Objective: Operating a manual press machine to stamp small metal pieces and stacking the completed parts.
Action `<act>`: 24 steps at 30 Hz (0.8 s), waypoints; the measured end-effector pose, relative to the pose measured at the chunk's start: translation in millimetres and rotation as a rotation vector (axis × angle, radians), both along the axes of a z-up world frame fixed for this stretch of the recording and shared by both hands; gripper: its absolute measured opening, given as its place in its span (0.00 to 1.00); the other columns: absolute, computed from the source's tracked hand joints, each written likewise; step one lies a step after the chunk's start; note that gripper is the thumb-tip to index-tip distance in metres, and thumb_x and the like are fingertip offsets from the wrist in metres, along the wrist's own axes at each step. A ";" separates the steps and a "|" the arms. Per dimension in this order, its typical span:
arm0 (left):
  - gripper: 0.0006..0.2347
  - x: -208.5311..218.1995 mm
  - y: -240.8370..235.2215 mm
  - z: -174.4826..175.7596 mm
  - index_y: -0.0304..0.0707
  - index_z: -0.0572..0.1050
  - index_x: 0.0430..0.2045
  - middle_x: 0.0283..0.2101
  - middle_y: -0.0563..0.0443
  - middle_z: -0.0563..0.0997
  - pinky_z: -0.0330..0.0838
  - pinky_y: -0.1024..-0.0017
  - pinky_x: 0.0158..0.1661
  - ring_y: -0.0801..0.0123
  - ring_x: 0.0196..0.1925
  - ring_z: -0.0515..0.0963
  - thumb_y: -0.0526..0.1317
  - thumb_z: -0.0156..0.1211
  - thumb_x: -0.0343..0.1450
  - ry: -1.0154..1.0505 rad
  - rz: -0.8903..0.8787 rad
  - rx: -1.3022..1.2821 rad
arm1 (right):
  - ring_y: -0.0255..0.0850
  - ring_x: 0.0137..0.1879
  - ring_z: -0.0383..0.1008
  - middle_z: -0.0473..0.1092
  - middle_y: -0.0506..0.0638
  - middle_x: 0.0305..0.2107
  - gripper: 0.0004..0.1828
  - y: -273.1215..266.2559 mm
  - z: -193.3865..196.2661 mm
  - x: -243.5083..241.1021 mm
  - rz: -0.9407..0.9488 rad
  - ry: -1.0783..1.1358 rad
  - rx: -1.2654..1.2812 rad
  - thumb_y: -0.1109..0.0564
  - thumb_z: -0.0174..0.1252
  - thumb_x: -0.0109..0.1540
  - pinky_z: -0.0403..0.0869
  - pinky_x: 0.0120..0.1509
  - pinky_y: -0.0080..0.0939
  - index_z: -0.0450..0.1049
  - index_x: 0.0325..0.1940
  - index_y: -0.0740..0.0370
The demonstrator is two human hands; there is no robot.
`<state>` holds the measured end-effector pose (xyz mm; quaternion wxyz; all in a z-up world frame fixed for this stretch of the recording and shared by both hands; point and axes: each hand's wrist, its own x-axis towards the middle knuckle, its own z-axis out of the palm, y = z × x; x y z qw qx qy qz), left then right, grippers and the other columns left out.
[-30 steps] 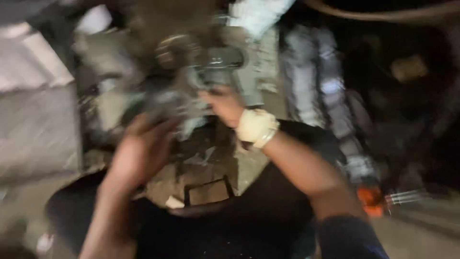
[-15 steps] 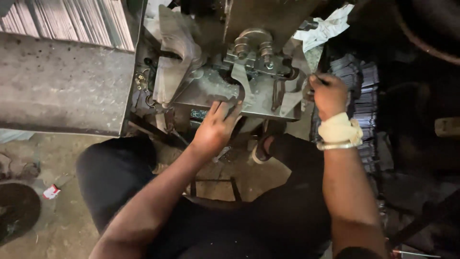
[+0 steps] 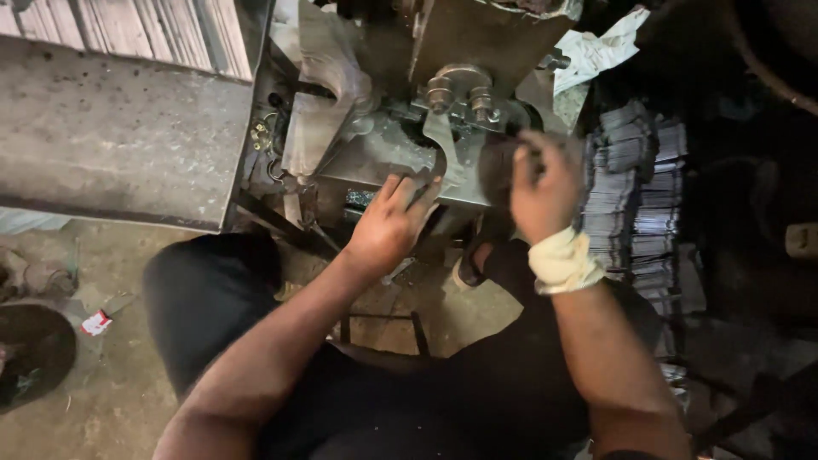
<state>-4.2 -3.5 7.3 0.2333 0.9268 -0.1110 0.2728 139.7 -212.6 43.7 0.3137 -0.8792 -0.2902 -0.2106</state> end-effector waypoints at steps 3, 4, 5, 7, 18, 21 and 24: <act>0.18 -1.3 -0.5 2.3 0.30 0.74 0.57 0.50 0.39 0.75 0.72 0.58 0.54 0.48 0.54 0.74 0.35 0.61 0.72 -0.017 0.004 -0.105 | 0.56 0.67 0.69 0.70 0.57 0.59 0.23 23.5 13.6 -48.7 0.205 0.034 -0.140 0.65 0.60 0.61 0.65 0.72 0.56 0.76 0.61 0.59; 0.18 -1.1 -0.3 2.7 0.30 0.74 0.57 0.50 0.39 0.75 0.72 0.58 0.54 0.48 0.54 0.74 0.35 0.61 0.72 -0.024 0.004 -0.103 | 0.56 0.67 0.69 0.70 0.57 0.59 0.23 29.1 10.4 -51.1 0.204 0.027 -0.139 0.65 0.60 0.61 0.65 0.72 0.56 0.76 0.61 0.59; 0.17 -0.7 -0.3 3.1 0.31 0.75 0.56 0.50 0.39 0.75 0.73 0.57 0.54 0.47 0.53 0.74 0.35 0.61 0.72 -0.016 -0.004 -0.118 | 0.58 0.68 0.66 0.68 0.59 0.61 0.27 34.5 7.3 -53.1 0.282 0.053 -0.162 0.65 0.61 0.58 0.65 0.72 0.56 0.74 0.63 0.60; 0.17 -3.6 0.2 6.2 0.32 0.77 0.55 0.49 0.39 0.75 0.73 0.56 0.54 0.47 0.53 0.74 0.35 0.62 0.71 -0.007 -0.018 -0.132 | 0.60 0.68 0.63 0.65 0.62 0.63 0.31 38.5 0.3 -56.1 0.352 0.080 -0.184 0.65 0.63 0.55 0.64 0.72 0.55 0.73 0.65 0.61; 0.17 -26.3 60.0 84.3 0.31 0.77 0.53 0.57 0.34 0.77 0.70 0.56 0.62 0.45 0.62 0.76 0.39 0.65 0.72 -0.097 0.284 -0.175 | 0.46 0.43 0.84 0.80 0.52 0.37 0.09 34.7 40.3 -77.1 0.312 0.545 -0.026 0.55 0.57 0.70 0.76 0.50 0.42 0.79 0.44 0.62; 0.20 -5.8 91.2 65.4 0.26 0.75 0.56 0.60 0.31 0.74 0.65 0.53 0.65 0.41 0.66 0.71 0.38 0.65 0.71 -0.084 0.404 0.016 | 0.40 0.38 0.81 0.80 0.51 0.33 0.13 33.4 -32.7 -34.8 0.290 1.214 0.553 0.52 0.52 0.71 0.77 0.45 0.38 0.78 0.45 0.63; 0.18 4.7 96.0 41.2 0.26 0.74 0.56 0.60 0.32 0.74 0.64 0.54 0.67 0.43 0.67 0.70 0.36 0.63 0.72 0.025 0.426 -0.059 | 0.38 0.39 0.79 0.79 0.50 0.36 0.09 35.2 -98.9 8.6 0.304 1.368 0.809 0.56 0.56 0.72 0.77 0.47 0.37 0.78 0.44 0.65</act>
